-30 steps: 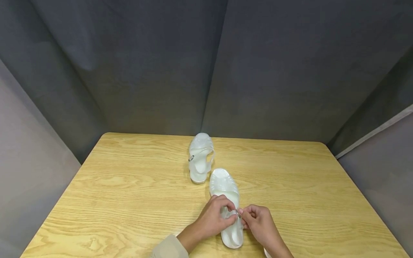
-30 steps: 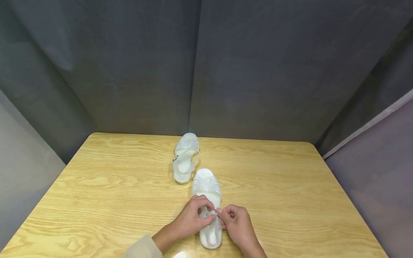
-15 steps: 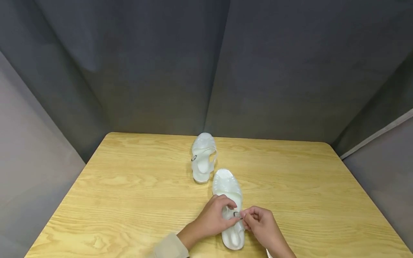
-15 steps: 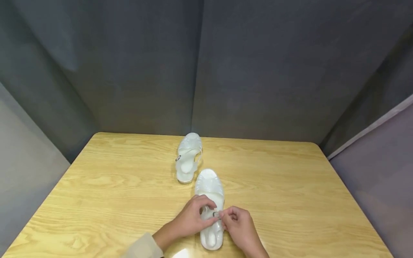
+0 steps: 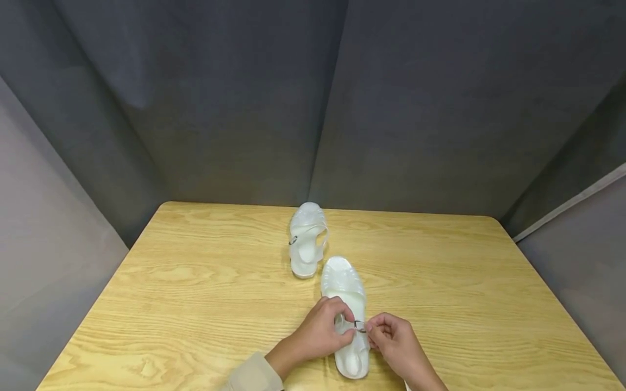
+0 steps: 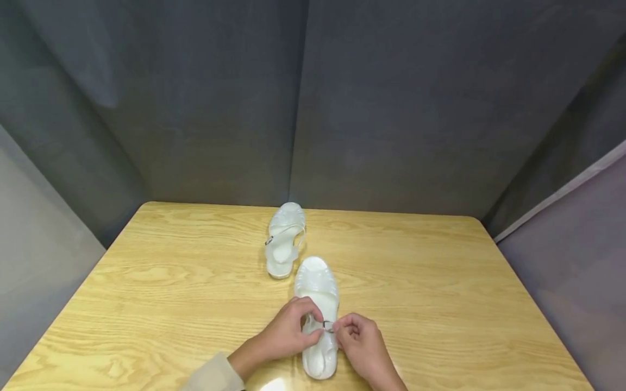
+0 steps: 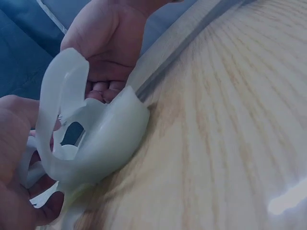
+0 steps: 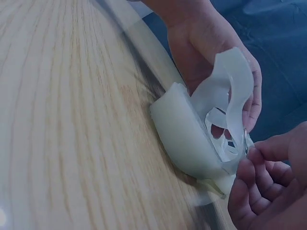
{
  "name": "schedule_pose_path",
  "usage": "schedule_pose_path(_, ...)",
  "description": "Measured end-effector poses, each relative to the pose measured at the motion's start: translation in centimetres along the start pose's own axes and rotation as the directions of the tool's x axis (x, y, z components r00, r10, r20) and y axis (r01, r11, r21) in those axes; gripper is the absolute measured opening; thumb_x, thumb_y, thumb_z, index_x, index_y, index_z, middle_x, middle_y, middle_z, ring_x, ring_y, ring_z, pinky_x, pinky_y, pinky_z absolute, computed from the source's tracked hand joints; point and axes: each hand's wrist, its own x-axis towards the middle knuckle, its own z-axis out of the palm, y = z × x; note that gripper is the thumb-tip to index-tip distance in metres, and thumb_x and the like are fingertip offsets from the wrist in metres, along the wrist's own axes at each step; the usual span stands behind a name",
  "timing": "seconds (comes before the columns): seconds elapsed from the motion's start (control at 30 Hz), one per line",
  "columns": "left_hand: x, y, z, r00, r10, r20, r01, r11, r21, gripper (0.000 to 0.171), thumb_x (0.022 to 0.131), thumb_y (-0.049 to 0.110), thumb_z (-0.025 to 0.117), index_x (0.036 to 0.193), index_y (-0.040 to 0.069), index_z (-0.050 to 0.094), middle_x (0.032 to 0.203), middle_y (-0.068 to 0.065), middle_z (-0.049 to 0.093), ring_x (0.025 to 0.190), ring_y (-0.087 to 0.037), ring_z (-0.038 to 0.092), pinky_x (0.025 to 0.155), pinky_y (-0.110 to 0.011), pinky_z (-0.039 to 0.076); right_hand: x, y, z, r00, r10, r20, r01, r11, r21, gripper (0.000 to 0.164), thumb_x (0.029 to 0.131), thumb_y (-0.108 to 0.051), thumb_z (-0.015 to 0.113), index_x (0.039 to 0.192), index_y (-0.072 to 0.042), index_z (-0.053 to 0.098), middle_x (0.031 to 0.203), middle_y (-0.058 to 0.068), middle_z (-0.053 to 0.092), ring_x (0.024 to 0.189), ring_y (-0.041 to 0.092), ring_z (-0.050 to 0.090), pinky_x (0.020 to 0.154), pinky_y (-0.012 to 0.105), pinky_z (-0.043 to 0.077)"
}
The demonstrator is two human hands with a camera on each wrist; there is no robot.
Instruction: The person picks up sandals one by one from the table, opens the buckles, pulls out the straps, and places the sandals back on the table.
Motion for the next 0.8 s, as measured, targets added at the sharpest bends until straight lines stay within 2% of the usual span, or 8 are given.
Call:
schedule_pose_path(0.13, -0.1, 0.07, 0.1, 1.0, -0.005, -0.008, 0.005, 1.0, -0.023, 0.011, 0.077, 0.016, 0.072, 0.086, 0.015, 0.066, 0.086, 0.011, 0.059, 0.079, -0.003, 0.045, 0.07, -0.015, 0.039, -0.01, -0.11, 0.09, 1.0, -0.005, -0.003, 0.005, 1.0, 0.006, 0.013, 0.091, -0.011, 0.06, 0.091, 0.003, 0.061, 0.072, 0.006, 0.058, 0.065, 0.013, 0.055, 0.065, 0.026, 0.053)
schedule_pose_path(0.4, -0.21, -0.03, 0.42, 1.0, -0.024, -0.019, 0.023, 0.999, -0.046, 0.01, 0.077, 0.016, 0.071, 0.086, 0.015, 0.065, 0.087, 0.012, 0.058, 0.082, -0.003, 0.045, 0.072, -0.016, 0.041, 0.14, -0.08, 0.27, 1.0, -0.015, -0.022, 0.016, 0.999, 0.05, 0.01, 0.088, -0.007, 0.062, 0.087, 0.003, 0.06, 0.068, 0.007, 0.056, 0.06, 0.012, 0.05, 0.055, 0.022, 0.045)
schedule_pose_path(0.63, -0.26, -0.17, 0.54, 1.0, -0.024, -0.02, 0.022, 0.997, -0.07, 0.01, 0.08, 0.017, 0.071, 0.088, 0.015, 0.064, 0.089, 0.013, 0.058, 0.084, -0.003, 0.046, 0.074, -0.017, 0.042, 0.2, 0.06, 0.4, 0.999, -0.031, -0.012, 0.032, 0.997, 0.071, 0.012, 0.088, -0.007, 0.063, 0.086, 0.004, 0.058, 0.067, 0.007, 0.054, 0.059, 0.011, 0.049, 0.053, 0.02, 0.043)
schedule_pose_path(0.8, -0.23, -0.29, 0.63, 1.0, -0.011, -0.023, 0.01, 0.997, -0.074, 0.01, 0.08, 0.017, 0.07, 0.088, 0.016, 0.064, 0.09, 0.013, 0.058, 0.085, -0.002, 0.046, 0.075, -0.017, 0.042, 0.23, 0.45, 0.64, 1.0, -0.005, -0.029, 0.008, 0.992, 0.127, 0.013, 0.087, -0.006, 0.063, 0.086, 0.004, 0.057, 0.066, 0.006, 0.052, 0.06, 0.014, 0.049, 0.054, 0.021, 0.043)
